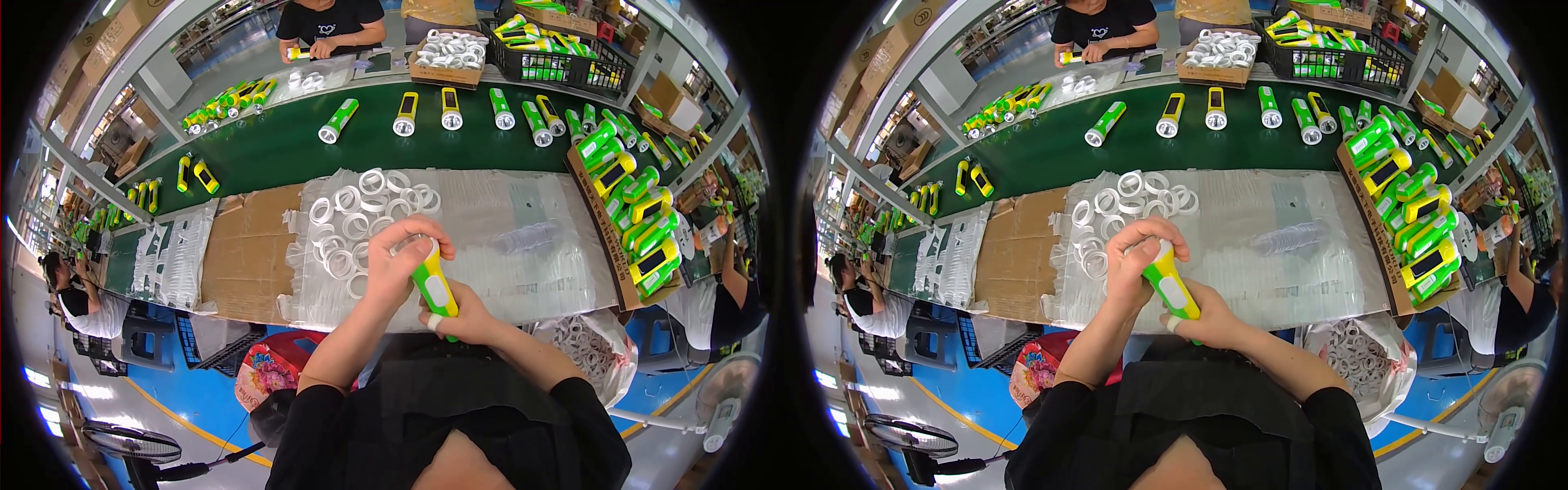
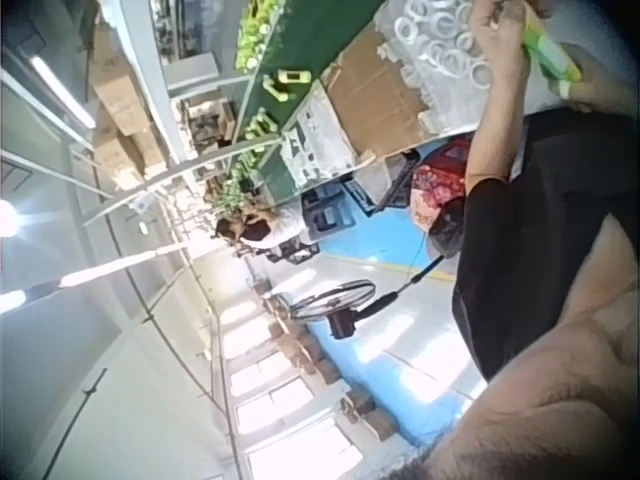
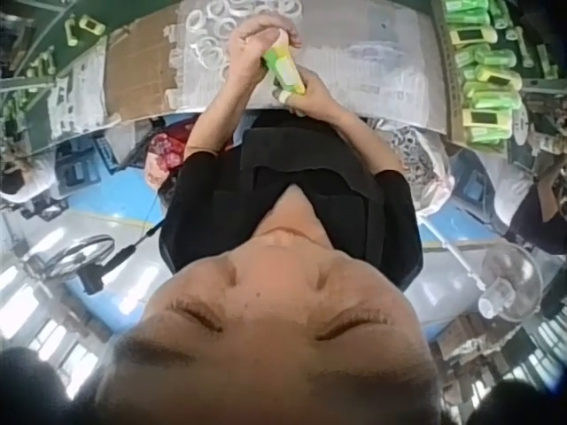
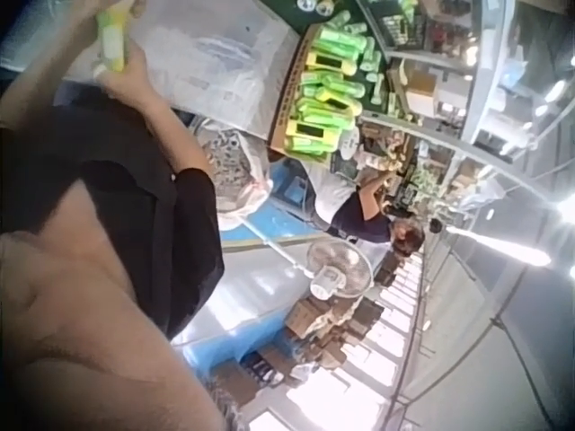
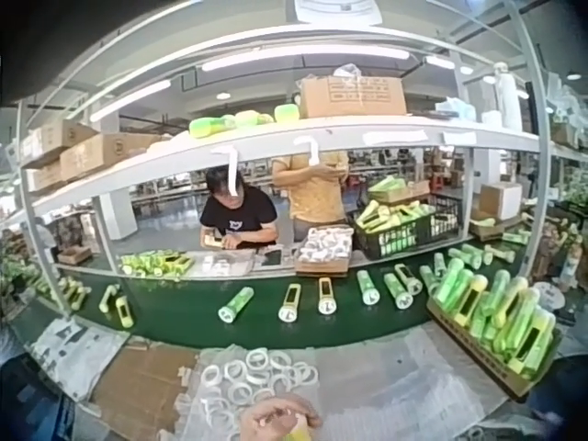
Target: Assembling handheld flashlight components including reflectors and lens rings on a factory assembly line.
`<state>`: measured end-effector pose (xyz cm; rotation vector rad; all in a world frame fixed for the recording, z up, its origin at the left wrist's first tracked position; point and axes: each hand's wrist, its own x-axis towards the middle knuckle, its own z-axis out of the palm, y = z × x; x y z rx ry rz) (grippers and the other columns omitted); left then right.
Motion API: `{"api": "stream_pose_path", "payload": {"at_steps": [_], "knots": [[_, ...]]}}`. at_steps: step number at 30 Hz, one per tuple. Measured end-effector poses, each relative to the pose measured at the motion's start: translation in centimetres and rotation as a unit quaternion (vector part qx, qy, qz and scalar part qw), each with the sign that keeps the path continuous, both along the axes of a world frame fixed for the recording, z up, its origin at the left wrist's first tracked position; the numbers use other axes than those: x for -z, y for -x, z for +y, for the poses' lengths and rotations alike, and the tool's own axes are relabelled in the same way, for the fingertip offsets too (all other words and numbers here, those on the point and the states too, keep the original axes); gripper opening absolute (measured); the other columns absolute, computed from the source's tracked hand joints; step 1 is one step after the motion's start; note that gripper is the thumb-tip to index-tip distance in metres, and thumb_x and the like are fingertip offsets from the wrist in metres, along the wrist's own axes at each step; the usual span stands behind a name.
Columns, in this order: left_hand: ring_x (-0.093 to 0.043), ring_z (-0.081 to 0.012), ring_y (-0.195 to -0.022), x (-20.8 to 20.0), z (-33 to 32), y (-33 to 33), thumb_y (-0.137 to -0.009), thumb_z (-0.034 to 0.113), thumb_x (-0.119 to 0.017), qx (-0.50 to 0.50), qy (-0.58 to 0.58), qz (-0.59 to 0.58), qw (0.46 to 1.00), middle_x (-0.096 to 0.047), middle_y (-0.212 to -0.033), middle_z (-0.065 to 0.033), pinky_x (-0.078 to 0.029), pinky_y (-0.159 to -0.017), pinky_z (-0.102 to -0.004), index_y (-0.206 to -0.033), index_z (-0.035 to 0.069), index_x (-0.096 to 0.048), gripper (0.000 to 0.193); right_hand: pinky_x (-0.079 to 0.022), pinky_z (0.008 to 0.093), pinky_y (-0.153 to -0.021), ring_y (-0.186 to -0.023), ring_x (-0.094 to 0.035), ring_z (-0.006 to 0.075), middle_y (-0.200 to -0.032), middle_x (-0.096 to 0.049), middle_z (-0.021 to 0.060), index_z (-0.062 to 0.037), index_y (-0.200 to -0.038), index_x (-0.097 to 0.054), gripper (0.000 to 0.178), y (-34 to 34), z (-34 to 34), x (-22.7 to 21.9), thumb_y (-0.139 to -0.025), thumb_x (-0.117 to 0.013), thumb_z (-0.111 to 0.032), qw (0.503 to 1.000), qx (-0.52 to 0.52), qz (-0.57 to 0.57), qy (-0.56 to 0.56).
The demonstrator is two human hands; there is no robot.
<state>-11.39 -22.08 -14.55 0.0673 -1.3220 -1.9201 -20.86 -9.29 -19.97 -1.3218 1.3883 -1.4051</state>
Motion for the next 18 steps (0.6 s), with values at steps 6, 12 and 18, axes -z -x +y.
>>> {"api": "stream_pose_path", "payload": {"at_steps": [6,12,18], "knots": [[-0.063,-0.0249,-0.067,0.0,1.1,0.4,-0.085,0.027,-0.061,0.193,-0.061,0.153,0.967,-0.058,-0.087,-0.0173,-0.052,-0.059,-0.0345,-0.09,-0.001,-0.06,0.029,-0.04,0.0282,-0.044,-0.046,-0.047,0.0163,-0.061,-0.048,0.0063,-0.0035,-0.105,-0.053,0.041,-0.9,1.1,-1.0,-0.082,-0.073,-0.031,0.707,-0.45,-0.531,-0.124],[-0.062,-0.0243,-0.066,-1.8,-1.2,-0.3,-0.086,0.025,-0.061,0.047,0.056,0.08,0.994,-0.057,-0.087,-0.0173,-0.052,-0.058,-0.033,-0.092,-0.003,-0.06,0.028,-0.047,0.0293,-0.049,-0.053,-0.057,0.0164,-0.073,-0.06,0.0106,-0.0017,-0.112,-0.054,0.044,-0.9,-0.9,-2.1,-0.085,-0.071,-0.032,0.939,-0.16,-0.304,-0.029],[-0.065,-0.0281,-0.063,-0.9,1.9,1.2,-0.086,0.025,-0.062,0.284,-0.017,0.28,0.917,-0.059,-0.088,-0.0227,-0.054,-0.055,-0.034,-0.094,0.0,-0.062,0.027,-0.036,0.0234,-0.037,-0.042,-0.048,0.0123,-0.057,-0.049,0.0058,-0.0008,-0.093,-0.054,0.05,-0.9,1.6,-3.1,-0.075,-0.077,-0.041,0.659,-0.505,-0.54,-0.14]]}}
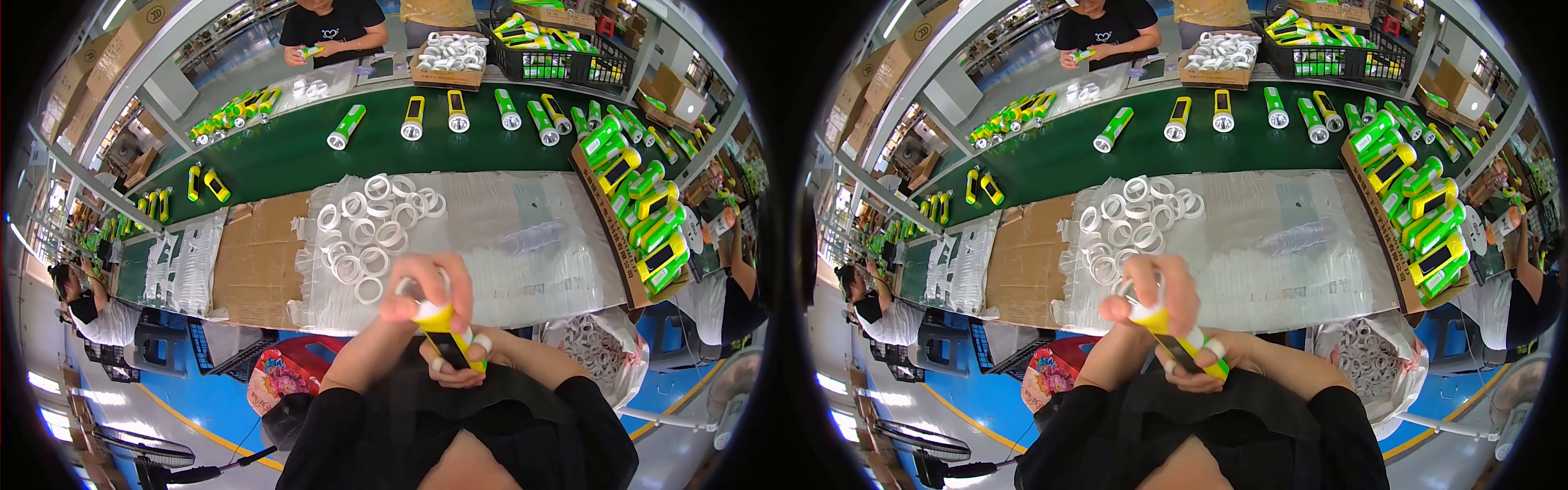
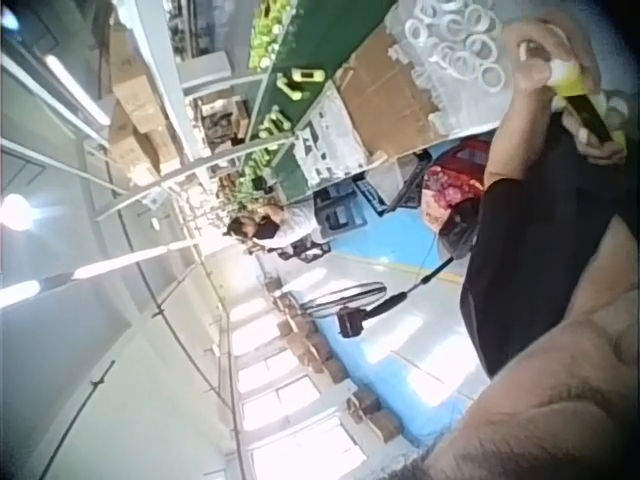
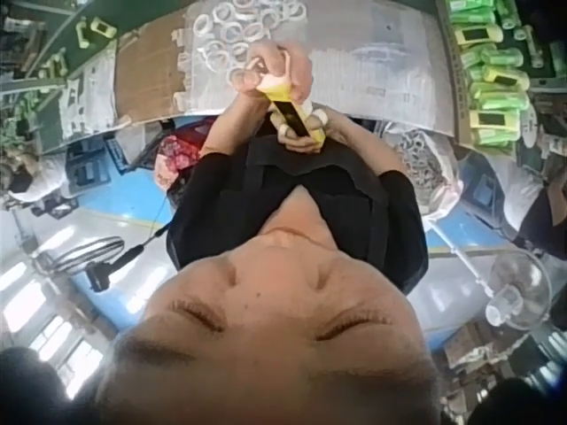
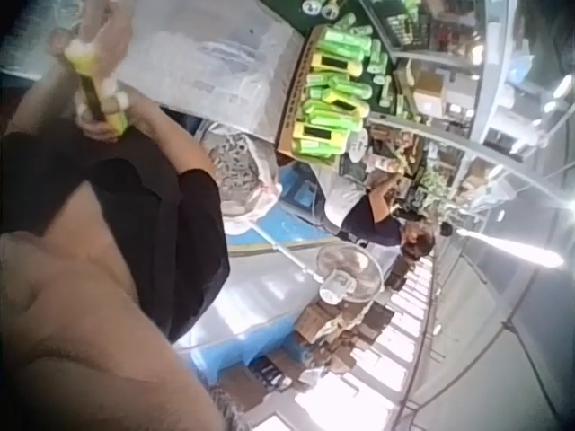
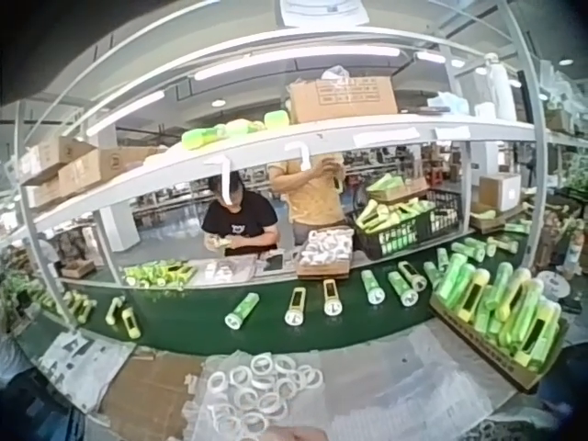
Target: Assembling handheld flashlight components including reflectors and lens rings on a factory assembly line.
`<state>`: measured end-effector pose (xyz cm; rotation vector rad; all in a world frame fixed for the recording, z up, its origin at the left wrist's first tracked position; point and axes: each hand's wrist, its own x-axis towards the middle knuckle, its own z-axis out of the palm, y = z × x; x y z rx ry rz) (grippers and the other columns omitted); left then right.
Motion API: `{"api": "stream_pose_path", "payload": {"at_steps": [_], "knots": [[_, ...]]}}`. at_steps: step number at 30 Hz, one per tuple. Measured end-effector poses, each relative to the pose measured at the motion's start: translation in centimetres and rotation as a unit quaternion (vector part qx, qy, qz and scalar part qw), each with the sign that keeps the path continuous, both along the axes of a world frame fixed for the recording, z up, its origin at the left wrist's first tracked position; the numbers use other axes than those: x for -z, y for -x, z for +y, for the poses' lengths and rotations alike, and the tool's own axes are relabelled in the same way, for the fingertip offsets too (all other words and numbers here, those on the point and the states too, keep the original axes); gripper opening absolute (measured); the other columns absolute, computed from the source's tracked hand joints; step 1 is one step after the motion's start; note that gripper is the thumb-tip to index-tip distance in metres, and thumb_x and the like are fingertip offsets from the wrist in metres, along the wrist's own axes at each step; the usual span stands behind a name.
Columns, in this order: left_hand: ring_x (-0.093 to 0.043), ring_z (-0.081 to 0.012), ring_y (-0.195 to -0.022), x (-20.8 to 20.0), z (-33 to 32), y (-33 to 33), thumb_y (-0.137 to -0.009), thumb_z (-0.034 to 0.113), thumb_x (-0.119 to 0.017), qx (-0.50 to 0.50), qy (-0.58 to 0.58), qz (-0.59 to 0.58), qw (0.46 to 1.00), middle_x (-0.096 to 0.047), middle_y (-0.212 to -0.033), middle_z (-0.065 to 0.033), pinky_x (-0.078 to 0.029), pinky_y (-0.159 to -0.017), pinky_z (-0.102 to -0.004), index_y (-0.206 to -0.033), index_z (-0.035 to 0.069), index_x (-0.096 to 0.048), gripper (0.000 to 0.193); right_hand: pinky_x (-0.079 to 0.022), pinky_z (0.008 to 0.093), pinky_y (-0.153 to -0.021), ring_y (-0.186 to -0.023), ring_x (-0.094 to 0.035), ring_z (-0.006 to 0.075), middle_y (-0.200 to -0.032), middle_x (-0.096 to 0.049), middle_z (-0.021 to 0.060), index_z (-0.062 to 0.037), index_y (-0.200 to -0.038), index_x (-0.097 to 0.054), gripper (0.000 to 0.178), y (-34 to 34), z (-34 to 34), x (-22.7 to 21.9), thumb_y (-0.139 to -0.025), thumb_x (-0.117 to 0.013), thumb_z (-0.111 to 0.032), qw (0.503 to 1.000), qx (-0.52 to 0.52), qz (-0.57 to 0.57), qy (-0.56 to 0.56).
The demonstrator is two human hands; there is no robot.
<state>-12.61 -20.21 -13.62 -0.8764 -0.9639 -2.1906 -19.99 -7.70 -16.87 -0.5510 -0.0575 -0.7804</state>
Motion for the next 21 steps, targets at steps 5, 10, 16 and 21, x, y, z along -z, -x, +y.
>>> {"api": "stream_pose_path", "payload": {"at_steps": [5,10,16,21], "knots": [[-0.064,-0.0261,-0.065,-1.4,-3.1,-0.9,-0.086,0.023,-0.06,-0.229,0.084,-0.116,0.963,-0.058,-0.087,-0.0205,-0.052,-0.057,-0.0328,-0.093,-0.001,-0.062,0.025,-0.042,0.0246,-0.051,-0.056,-0.057,0.0125,-0.073,-0.06,0.0068,-0.0007,-0.103,-0.054,0.039,1.2,-2.2,-1.3,-0.082,-0.073,-0.028,0.659,0.517,0.509,0.199],[-0.067,-0.0233,-0.063,-2.0,-0.1,-1.1,-0.079,0.028,-0.068,-0.064,0.096,-0.015,0.993,-0.063,-0.085,-0.0202,-0.052,-0.053,-0.0282,-0.085,-0.003,-0.067,0.032,-0.042,0.0236,-0.048,-0.051,-0.054,0.0115,-0.061,-0.054,0.0051,-0.0004,-0.078,-0.056,0.023,1.7,-0.9,-1.3,-0.08,-0.071,-0.017,0.968,0.083,0.22,0.087],[-0.063,-0.0213,-0.061,-2.1,-1.3,-1.0,-0.084,0.029,-0.063,-0.138,0.016,-0.111,0.984,-0.062,-0.088,-0.0203,-0.05,-0.052,-0.0295,-0.09,-0.004,-0.065,0.033,-0.047,0.027,-0.067,-0.069,-0.062,0.0154,-0.081,-0.062,0.0092,0.003,-0.11,-0.05,0.043,1.8,-2.1,-2.5,-0.083,-0.071,-0.023,0.938,0.197,0.247,0.145],[-0.06,-0.0283,-0.105,-0.3,-3.0,-0.3,-0.102,0.05,-0.033,-0.321,0.01,-0.357,0.877,-0.059,-0.117,-0.0209,-0.047,-0.092,-0.0402,-0.13,-0.001,-0.05,0.061,-0.052,0.0326,-0.072,-0.085,-0.062,0.0172,-0.099,-0.061,0.0119,-0.0018,-0.116,-0.048,0.036,3.6,-2.1,1.8,-0.094,-0.061,-0.028,0.808,0.468,0.355,-0.043]]}}
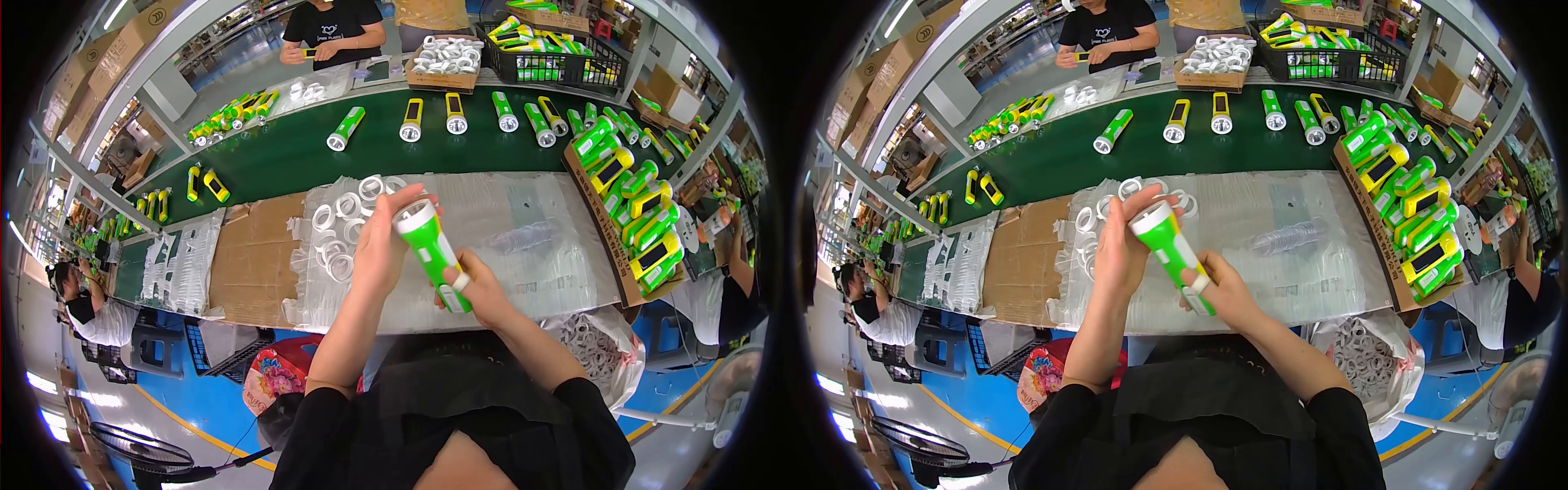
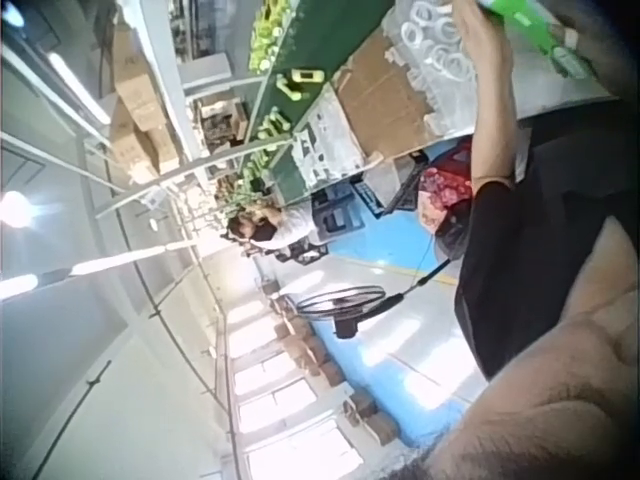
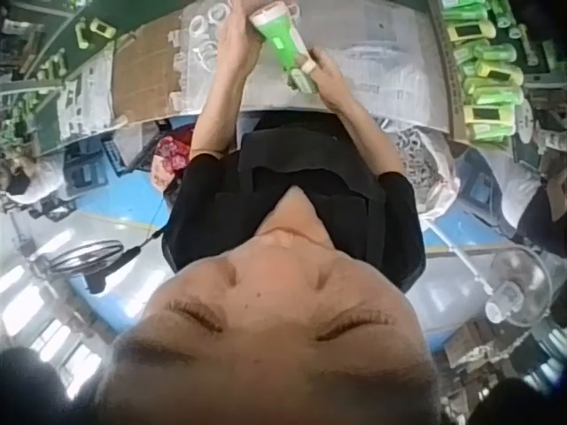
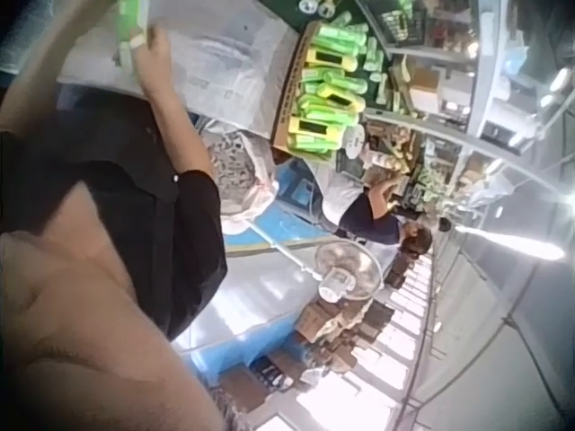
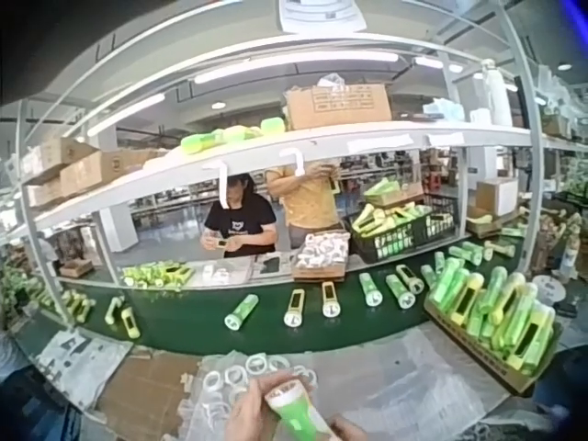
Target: Assembling handheld flashlight components including reflectors and lens rings on a factory assembly line.
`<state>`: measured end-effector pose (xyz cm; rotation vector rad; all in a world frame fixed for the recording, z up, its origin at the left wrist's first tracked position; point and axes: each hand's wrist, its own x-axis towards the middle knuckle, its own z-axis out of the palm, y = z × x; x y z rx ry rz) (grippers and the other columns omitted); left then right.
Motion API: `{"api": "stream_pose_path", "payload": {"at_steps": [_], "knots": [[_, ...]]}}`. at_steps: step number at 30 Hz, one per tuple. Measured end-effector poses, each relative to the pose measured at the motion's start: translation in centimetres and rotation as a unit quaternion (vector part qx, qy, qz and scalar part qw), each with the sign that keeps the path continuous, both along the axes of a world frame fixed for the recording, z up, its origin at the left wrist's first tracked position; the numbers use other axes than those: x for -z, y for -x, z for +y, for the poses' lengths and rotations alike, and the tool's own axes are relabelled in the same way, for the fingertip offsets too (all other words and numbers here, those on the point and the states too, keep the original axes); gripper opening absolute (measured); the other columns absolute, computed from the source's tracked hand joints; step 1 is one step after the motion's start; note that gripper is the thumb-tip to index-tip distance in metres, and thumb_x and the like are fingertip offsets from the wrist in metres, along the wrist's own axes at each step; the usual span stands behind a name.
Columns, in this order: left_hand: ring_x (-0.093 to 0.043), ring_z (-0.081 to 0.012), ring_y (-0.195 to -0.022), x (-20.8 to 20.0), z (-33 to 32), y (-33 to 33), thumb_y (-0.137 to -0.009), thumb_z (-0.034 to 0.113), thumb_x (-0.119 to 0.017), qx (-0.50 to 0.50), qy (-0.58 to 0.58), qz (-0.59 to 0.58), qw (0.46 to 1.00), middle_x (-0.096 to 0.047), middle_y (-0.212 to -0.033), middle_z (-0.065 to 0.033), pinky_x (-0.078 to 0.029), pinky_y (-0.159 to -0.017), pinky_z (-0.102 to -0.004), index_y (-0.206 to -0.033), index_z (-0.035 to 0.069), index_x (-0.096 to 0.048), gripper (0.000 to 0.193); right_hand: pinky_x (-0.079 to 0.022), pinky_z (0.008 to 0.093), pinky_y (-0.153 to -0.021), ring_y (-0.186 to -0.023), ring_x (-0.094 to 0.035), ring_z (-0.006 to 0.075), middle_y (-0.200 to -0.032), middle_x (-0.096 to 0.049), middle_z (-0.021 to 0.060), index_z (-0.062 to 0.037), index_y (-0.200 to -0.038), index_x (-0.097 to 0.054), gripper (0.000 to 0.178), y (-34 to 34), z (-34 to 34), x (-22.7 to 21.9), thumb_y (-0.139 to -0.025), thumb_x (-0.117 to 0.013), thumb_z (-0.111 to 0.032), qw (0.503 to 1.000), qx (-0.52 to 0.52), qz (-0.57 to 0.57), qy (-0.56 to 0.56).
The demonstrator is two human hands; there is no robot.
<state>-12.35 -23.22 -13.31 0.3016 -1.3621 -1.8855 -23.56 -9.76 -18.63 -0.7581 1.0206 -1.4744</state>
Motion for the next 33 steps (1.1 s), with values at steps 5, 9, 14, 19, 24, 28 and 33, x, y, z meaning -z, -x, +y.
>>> {"api": "stream_pose_path", "payload": {"at_steps": [5,9,14,19,24,28,33], "knots": [[-0.045,-0.0258,-0.129,0.5,0.2,-1.1,-0.102,0.032,-0.045,0.096,-0.048,-0.002,0.994,-0.048,-0.137,-0.0154,-0.032,-0.109,-0.0433,-0.146,0.0,-0.033,0.056,-0.051,0.0373,-0.07,-0.071,-0.06,0.0236,-0.092,-0.061,0.0136,-0.0008,-0.117,-0.054,0.064,0.8,-0.5,1.3,-0.096,-0.038,-0.059,0.986,-0.04,-0.164,-0.013],[-0.045,-0.023,-0.129,0.5,0.8,-1.2,-0.089,0.007,-0.065,0.052,0.059,-0.064,0.995,-0.047,-0.139,-0.0148,-0.036,-0.106,-0.0367,-0.145,0.002,-0.036,0.063,-0.051,0.0351,-0.068,-0.072,-0.06,0.023,-0.092,-0.061,0.0129,-0.0017,-0.12,-0.052,0.066,1.7,-0.4,2.7,-0.095,-0.037,-0.061,0.976,-0.108,-0.189,0.015],[-0.049,-0.0233,-0.126,0.6,2.0,-0.9,-0.081,-0.006,-0.069,0.022,0.086,-0.051,0.995,-0.048,-0.138,-0.0149,-0.041,-0.105,-0.0368,-0.144,0.002,-0.036,0.071,-0.049,0.032,-0.076,-0.089,-0.06,0.0169,-0.101,-0.06,0.0107,-0.0028,-0.122,-0.046,0.054,0.5,-0.4,3.2,-0.081,-0.076,-0.02,0.944,0.124,0.3,0.062],[-0.05,-0.0238,-0.128,1.7,3.6,-1.0,-0.073,-0.011,-0.074,0.0,0.188,-0.033,0.982,-0.051,-0.137,-0.016,-0.042,-0.107,-0.0381,-0.143,0.001,-0.036,0.081,-0.047,0.0332,-0.082,-0.094,-0.059,0.0195,-0.104,-0.059,0.0113,-0.0026,-0.117,-0.046,0.047,0.4,-0.6,2.8,-0.078,-0.07,-0.013,0.935,0.166,0.298,0.097],[-0.05,-0.0241,-0.128,2.3,4.0,-0.8,-0.072,-0.011,-0.075,-0.009,0.222,-0.047,0.974,-0.051,-0.138,-0.0168,-0.041,-0.108,-0.0379,-0.142,0.001,-0.037,0.081,-0.045,0.0339,-0.086,-0.1,-0.057,0.0207,-0.107,-0.059,0.0114,-0.0029,-0.118,-0.046,0.046,0.9,-0.9,4.0,-0.074,-0.062,-0.004,0.908,0.189,0.352,0.124],[-0.049,-0.0235,-0.129,2.2,4.4,-1.1,-0.071,-0.008,-0.077,-0.03,0.263,-0.094,0.96,-0.051,-0.137,-0.0164,-0.041,-0.107,-0.0377,-0.141,0.001,-0.039,0.08,-0.044,0.0345,-0.089,-0.106,-0.057,0.0225,-0.111,-0.058,0.0123,-0.003,-0.124,-0.045,0.052,1.2,-1.5,5.4,-0.075,-0.065,-0.004,0.921,0.182,0.316,0.133],[-0.057,-0.0193,-0.117,1.5,5.0,-0.9,-0.069,0.0,-0.082,-0.049,0.309,-0.106,0.944,-0.058,-0.129,-0.0123,-0.044,-0.101,-0.0338,-0.142,0.003,-0.04,0.084,-0.045,0.0395,-0.091,-0.111,-0.053,0.0353,-0.118,-0.055,0.0191,-0.0026,-0.125,-0.045,0.059,2.2,-1.5,6.2,-0.074,-0.072,-0.013,0.849,0.208,0.451,0.177]]}}
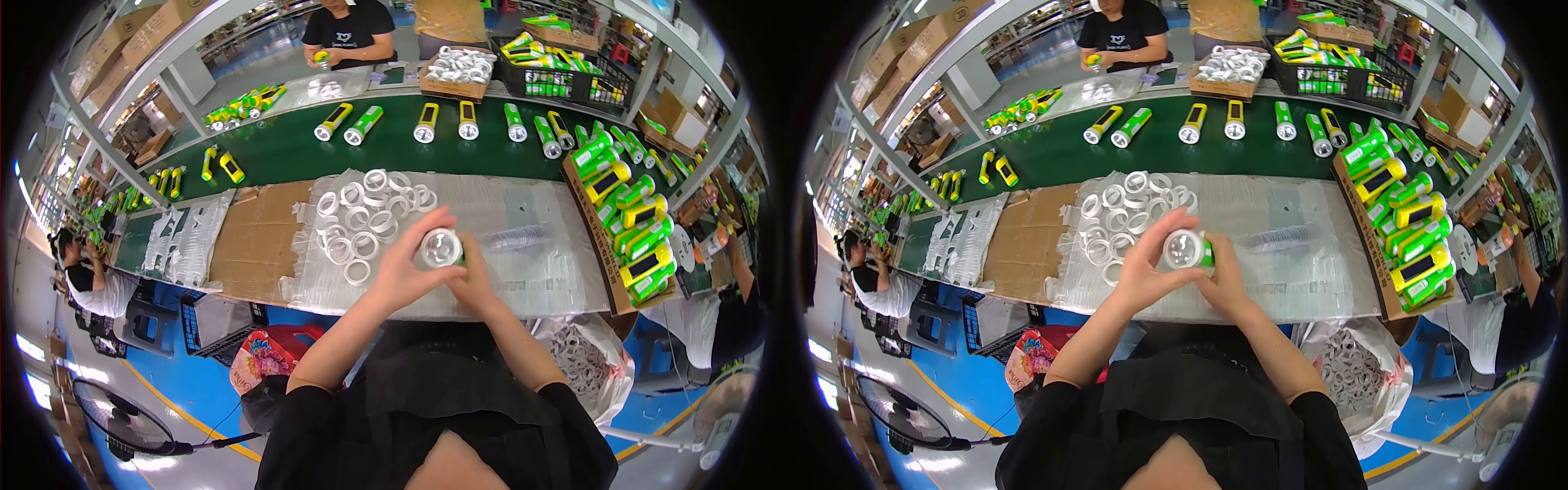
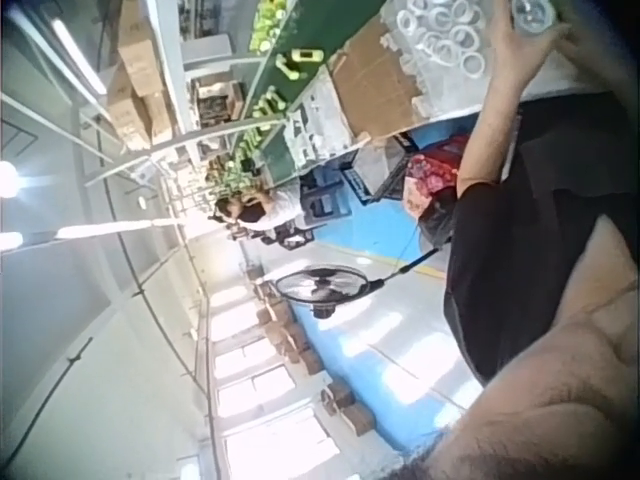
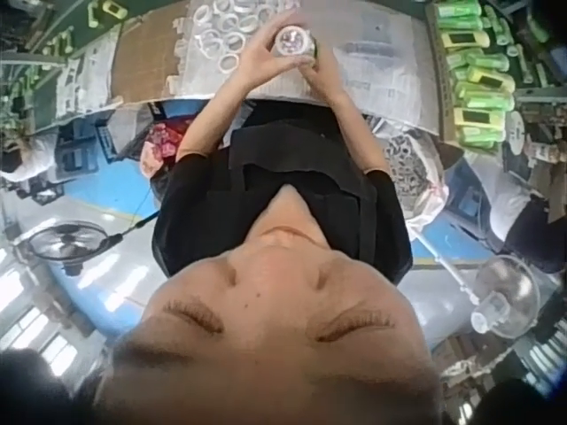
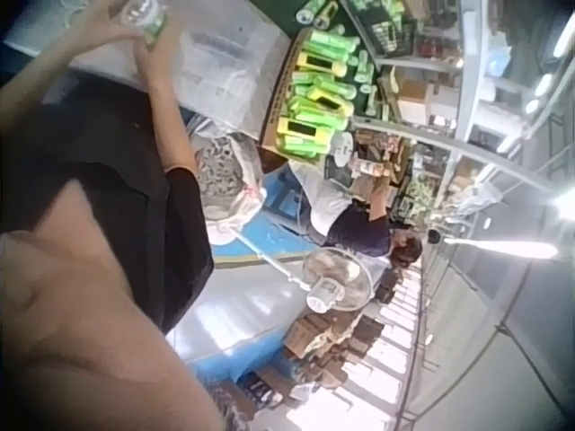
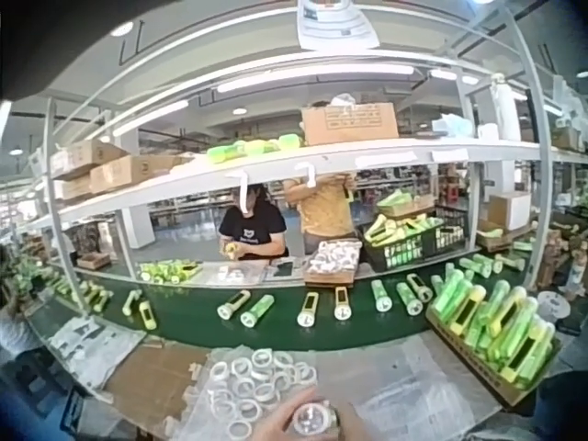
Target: Assembling handheld flashlight components including reflectors and lens rings on a factory assembly line.
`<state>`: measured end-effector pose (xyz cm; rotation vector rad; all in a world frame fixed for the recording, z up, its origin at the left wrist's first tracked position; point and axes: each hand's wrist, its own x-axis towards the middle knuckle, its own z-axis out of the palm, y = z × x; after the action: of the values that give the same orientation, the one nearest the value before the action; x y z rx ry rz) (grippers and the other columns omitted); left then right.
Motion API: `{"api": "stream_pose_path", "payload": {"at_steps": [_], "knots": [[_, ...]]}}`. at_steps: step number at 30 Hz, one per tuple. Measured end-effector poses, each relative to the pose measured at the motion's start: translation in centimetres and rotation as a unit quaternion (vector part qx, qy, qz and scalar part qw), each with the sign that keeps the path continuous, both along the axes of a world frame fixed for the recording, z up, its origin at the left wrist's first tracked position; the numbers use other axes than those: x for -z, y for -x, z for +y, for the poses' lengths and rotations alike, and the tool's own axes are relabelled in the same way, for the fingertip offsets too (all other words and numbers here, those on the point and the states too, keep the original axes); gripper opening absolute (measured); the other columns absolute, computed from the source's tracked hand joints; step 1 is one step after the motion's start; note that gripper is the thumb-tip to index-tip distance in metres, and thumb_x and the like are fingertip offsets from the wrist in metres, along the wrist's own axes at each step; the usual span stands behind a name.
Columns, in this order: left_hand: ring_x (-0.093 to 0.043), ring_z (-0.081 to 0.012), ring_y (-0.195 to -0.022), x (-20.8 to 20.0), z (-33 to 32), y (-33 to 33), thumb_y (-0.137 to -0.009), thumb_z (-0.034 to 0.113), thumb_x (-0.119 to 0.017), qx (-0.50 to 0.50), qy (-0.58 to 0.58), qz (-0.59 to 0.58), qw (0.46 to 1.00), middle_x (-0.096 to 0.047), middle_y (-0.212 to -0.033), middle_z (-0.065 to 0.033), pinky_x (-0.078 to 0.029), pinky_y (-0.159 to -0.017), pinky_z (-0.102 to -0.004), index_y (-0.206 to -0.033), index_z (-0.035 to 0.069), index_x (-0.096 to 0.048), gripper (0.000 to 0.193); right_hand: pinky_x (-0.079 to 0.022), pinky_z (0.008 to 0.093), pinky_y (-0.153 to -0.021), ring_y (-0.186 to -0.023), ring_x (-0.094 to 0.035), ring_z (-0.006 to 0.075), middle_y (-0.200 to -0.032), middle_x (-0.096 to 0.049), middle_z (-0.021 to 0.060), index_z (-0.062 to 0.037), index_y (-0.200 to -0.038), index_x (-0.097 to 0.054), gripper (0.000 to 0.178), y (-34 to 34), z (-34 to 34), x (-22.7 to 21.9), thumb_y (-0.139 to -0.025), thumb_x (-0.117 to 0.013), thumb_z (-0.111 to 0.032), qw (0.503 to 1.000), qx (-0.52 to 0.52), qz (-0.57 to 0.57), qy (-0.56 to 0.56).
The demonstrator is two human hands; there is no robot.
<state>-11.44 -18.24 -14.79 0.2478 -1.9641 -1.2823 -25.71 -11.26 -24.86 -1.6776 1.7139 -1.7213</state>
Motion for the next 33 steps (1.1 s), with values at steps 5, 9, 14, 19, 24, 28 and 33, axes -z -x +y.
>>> {"api": "stream_pose_path", "payload": {"at_steps": [5,9,14,19,24,28,33], "knots": [[-0.061,-0.0141,-0.099,-0.1,-0.1,0.2,-0.071,0.002,-0.078,-0.026,0.009,-0.006,1.0,-0.066,-0.106,-0.0058,-0.049,-0.087,-0.0283,-0.125,0.004,-0.061,0.056,-0.049,0.0391,-0.077,-0.091,-0.061,0.0373,-0.102,-0.061,0.0178,-0.0036,-0.108,-0.054,0.039,-2.6,1.0,-2.0,-0.072,-0.069,-0.006,0.997,-0.056,-0.052,-0.027],[-0.062,-0.0153,-0.093,-0.3,-0.7,-0.9,-0.079,0.005,-0.07,0.065,-0.029,0.018,0.997,-0.065,-0.099,-0.0051,-0.05,-0.082,-0.0299,-0.114,0.008,-0.068,0.035,-0.049,0.0332,-0.076,-0.089,-0.063,0.0191,-0.093,-0.064,0.0077,-0.0032,-0.105,-0.055,0.034,-1.1,2.0,-3.2,-0.074,-0.069,-0.007,0.94,-0.247,-0.123,-0.201],[-0.064,-0.0256,-0.089,-1.0,-4.8,-2.1,-0.077,0.01,-0.073,-0.003,0.243,0.006,0.97,-0.06,-0.105,-0.01,-0.054,-0.076,-0.0325,-0.114,0.009,-0.065,0.038,-0.049,0.039,-0.08,-0.092,-0.061,0.0286,-0.099,-0.063,0.0112,-0.0043,-0.107,-0.06,0.038,0.6,-2.9,-5.9,-0.07,-0.071,-0.007,0.97,-0.215,0.03,-0.11],[-0.059,-0.0332,-0.106,-0.8,-9.9,-2.7,-0.074,0.028,-0.08,-0.011,0.41,-0.031,0.911,-0.054,-0.124,-0.0121,-0.052,-0.087,-0.0407,-0.12,0.012,-0.057,0.054,-0.048,0.0437,-0.084,-0.096,-0.06,0.0346,-0.12,-0.057,0.0143,-0.0132,-0.12,-0.06,0.059,2.3,-11.2,-8.7,-0.063,-0.075,-0.008,0.906,-0.067,0.408,-0.095],[-0.05,-0.0371,-0.123,1.3,-22.2,-8.3,-0.074,0.029,-0.08,-0.298,0.363,-0.083,0.879,-0.051,-0.133,-0.0188,-0.042,-0.1,-0.0445,-0.128,0.007,-0.053,0.065,-0.053,0.0439,-0.081,-0.098,-0.063,0.0372,-0.131,-0.053,0.017,-0.0164,-0.125,-0.057,0.06,6.1,-21.6,-7.7,-0.069,-0.067,0.003,0.93,-0.015,0.352,-0.11],[-0.048,-0.0446,-0.119,6.4,-37.5,-17.0,-0.075,0.05,-0.076,-0.61,0.229,-0.201,0.732,-0.042,-0.135,-0.03,-0.047,-0.092,-0.0489,-0.122,-0.003,-0.05,0.075,-0.053,0.044,-0.082,-0.104,-0.06,0.0405,-0.135,-0.05,0.0168,-0.0156,-0.126,-0.056,0.06,9.9,-29.7,-5.2,-0.071,-0.061,0.009,0.933,0.059,0.352,-0.052],[-0.021,-0.0404,-0.141,8.5,-46.9,-20.8,-0.067,0.072,-0.068,-0.636,-0.029,-0.504,0.584,-0.027,-0.15,-0.0273,-0.033,-0.106,-0.0524,-0.125,-0.006,-0.052,0.099,-0.053,0.0445,-0.084,-0.105,-0.061,0.0389,-0.139,-0.047,0.0145,-0.015,-0.126,-0.056,0.055,13.2,-35.9,-2.2,-0.076,-0.059,0.008,0.906,0.098,0.387,-0.142]]}}
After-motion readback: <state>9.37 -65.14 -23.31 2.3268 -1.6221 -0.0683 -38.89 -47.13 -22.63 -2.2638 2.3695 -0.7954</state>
